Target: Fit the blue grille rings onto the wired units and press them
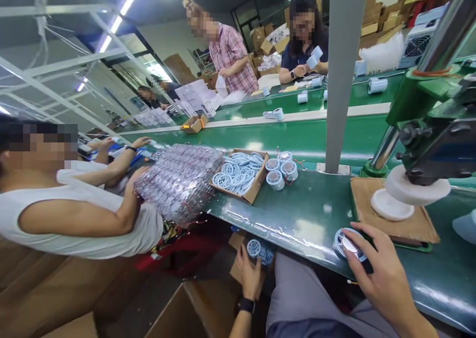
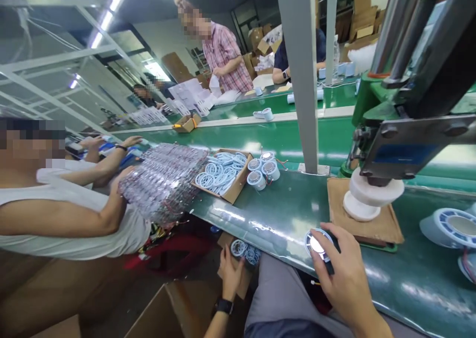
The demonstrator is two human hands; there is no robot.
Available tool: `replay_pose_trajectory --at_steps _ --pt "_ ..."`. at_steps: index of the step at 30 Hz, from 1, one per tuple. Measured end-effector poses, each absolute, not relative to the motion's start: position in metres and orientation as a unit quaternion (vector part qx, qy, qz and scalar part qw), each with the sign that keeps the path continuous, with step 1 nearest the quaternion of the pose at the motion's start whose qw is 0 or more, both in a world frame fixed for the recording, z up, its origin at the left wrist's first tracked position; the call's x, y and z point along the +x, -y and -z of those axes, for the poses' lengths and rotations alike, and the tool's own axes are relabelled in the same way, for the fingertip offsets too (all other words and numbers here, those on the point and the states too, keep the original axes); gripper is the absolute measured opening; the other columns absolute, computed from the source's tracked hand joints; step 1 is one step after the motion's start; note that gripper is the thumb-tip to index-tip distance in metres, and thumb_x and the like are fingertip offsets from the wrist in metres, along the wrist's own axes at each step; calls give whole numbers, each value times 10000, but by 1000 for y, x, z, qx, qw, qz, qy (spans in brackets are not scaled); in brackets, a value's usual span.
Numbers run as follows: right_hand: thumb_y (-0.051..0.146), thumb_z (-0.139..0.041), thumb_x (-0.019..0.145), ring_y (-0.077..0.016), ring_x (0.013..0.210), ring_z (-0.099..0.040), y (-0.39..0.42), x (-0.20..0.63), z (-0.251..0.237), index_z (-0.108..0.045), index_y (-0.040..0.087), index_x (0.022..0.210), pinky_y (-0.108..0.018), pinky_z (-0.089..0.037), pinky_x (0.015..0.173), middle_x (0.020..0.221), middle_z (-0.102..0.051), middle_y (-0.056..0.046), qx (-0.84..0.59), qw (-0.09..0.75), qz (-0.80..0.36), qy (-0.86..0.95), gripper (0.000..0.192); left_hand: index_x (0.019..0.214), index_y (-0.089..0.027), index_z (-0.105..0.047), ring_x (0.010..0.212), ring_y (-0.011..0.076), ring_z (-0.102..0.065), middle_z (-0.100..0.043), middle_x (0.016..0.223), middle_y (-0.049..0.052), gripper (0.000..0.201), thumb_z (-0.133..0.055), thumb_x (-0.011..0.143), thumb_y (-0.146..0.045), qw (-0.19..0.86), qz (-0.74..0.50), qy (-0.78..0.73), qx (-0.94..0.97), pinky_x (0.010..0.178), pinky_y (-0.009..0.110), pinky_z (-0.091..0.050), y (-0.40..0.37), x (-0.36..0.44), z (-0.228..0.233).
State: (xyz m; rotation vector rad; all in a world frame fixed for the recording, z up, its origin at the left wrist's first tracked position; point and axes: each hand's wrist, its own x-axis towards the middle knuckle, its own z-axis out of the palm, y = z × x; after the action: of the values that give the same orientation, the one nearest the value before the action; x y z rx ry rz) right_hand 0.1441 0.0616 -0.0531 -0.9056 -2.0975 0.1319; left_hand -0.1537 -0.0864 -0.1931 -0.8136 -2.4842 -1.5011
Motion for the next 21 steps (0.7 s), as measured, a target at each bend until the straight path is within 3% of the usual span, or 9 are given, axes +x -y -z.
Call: replay_pose_trajectory --at_steps 4,7,9,11,14,21 --pt "333 -404 1017 -252 1099 -566 -62 146 54 -563 169 1220 -377 -469 907 1223 -554 -134 -345 394 -43 851 306 1210 -129 -569 1094 398 -634 -615 1125 207 501 -586 801 -417 106 468 838 -258 909 598 -511 82 -168 187" --pt "390 -373 1028 -221 1097 -600 -64 143 56 -560 171 1232 -315 -512 857 1246 -560 -131 -330 380 -20 864 353 1309 -119 -509 1157 361 -608 -578 1239 233 483 -458 904 -378 155 465 826 -280 917 535 -533 71 -194 137" --pt "417 -368 1030 -198 1052 -637 -65 140 58 -567 183 1223 -283 -537 804 1228 -579 -122 -329 377 -5 866 363 1267 -129 -545 1142 310 -615 -611 1207 198 413 -392 964 -363 170 451 815 -320 959 501 -522 54 -218 92" --pt "427 -363 1032 -184 1004 -669 -66 138 60 -573 194 1214 -267 -555 772 1192 -602 -114 -331 380 2 864 363 1171 -158 -623 1102 261 -637 -666 1142 139 323 -417 997 -335 150 418 812 -379 997 477 -505 29 -246 47" --pt "434 -357 1032 -179 964 -700 -65 138 61 -577 200 1207 -257 -578 745 1154 -626 -111 -334 386 6 860 367 1155 -163 -641 1091 248 -645 -665 1197 90 268 -608 958 -342 94 350 819 -444 944 487 -534 -20 -285 -3" --pt "407 -398 1018 -175 958 -723 -61 143 64 -584 221 1222 -245 -603 752 1141 -655 -103 -340 399 -14 851 333 1237 -175 -607 1054 242 -654 -635 1253 98 333 -630 949 -340 16 265 847 -460 886 459 -568 -79 -305 -36"
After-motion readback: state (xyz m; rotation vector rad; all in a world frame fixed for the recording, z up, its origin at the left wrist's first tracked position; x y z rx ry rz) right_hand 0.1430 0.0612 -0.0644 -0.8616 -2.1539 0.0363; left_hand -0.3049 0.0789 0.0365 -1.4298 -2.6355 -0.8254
